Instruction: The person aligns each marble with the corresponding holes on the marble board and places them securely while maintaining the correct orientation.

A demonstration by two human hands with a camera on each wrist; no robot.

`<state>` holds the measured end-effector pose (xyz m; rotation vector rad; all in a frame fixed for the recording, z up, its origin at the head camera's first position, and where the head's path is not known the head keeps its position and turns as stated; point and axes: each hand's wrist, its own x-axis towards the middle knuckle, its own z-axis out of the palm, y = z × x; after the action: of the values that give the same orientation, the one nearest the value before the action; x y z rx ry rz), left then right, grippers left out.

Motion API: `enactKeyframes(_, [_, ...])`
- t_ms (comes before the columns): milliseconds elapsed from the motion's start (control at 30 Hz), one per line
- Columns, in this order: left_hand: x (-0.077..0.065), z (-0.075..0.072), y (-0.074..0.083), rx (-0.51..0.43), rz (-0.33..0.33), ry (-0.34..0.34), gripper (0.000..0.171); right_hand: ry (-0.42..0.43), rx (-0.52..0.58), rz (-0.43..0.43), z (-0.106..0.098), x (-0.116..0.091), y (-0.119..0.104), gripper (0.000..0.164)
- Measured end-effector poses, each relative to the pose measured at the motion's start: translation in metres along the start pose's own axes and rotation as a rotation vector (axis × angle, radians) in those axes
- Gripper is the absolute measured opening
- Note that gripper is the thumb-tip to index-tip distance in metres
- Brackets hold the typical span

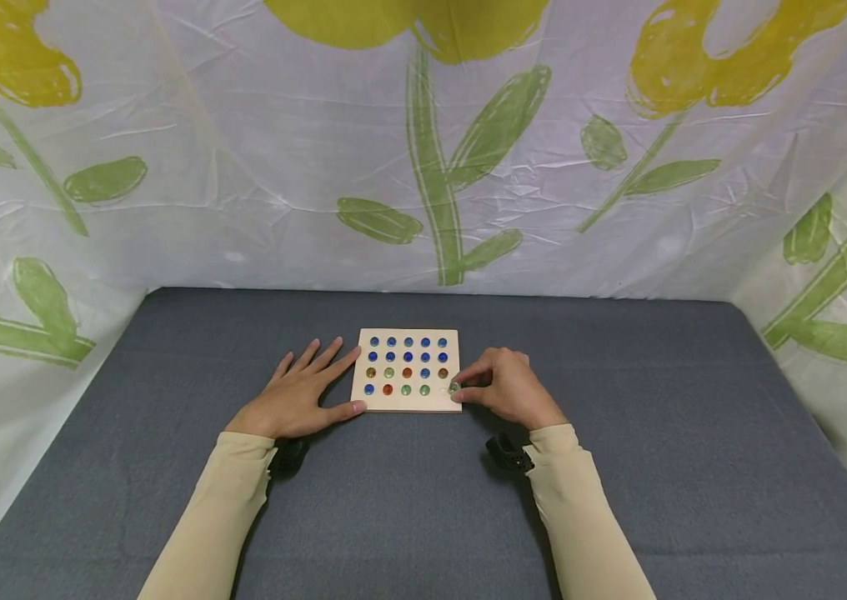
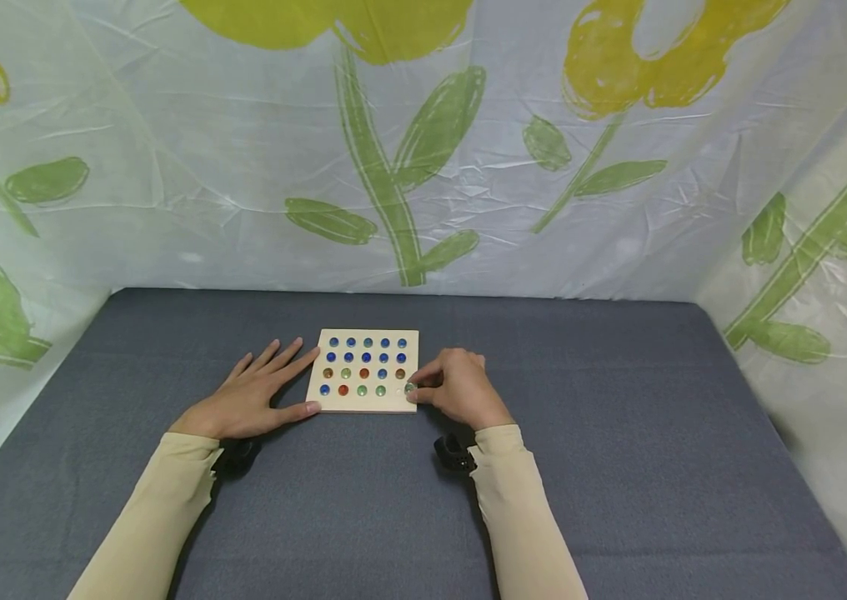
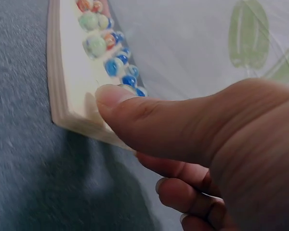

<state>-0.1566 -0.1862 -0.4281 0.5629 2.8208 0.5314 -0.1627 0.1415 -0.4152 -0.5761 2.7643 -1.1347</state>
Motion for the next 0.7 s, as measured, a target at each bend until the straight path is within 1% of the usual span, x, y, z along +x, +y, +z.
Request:
enactKeyframes(133, [0.0001,-0.0001,0.0,0.002,-0.001,-0.003,0.089,0.002,0.009,-0.019,0.0044,0.0009,-0.0033,0.014])
enactKeyframes(300, [0.0001,-0.0005,0.0004,0.004,-0.002,-0.008,0.089,-0.014,0.033,-0.01,0.009,0.0013,-0.0058,0.014])
enactKeyframes(533, [-0.0003,-0.0008,0.0008,0.002,-0.002,-0.006,0.089,-0.025,0.024,0.014,0.011,0.0023,-0.0077,0.014])
enactKeyframes(700, [-0.0009,-0.0002,0.0009,-0.001,0.0,0.002,0.089,-0.019,0.02,0.001,0.0111,0.003,-0.0079,0.013])
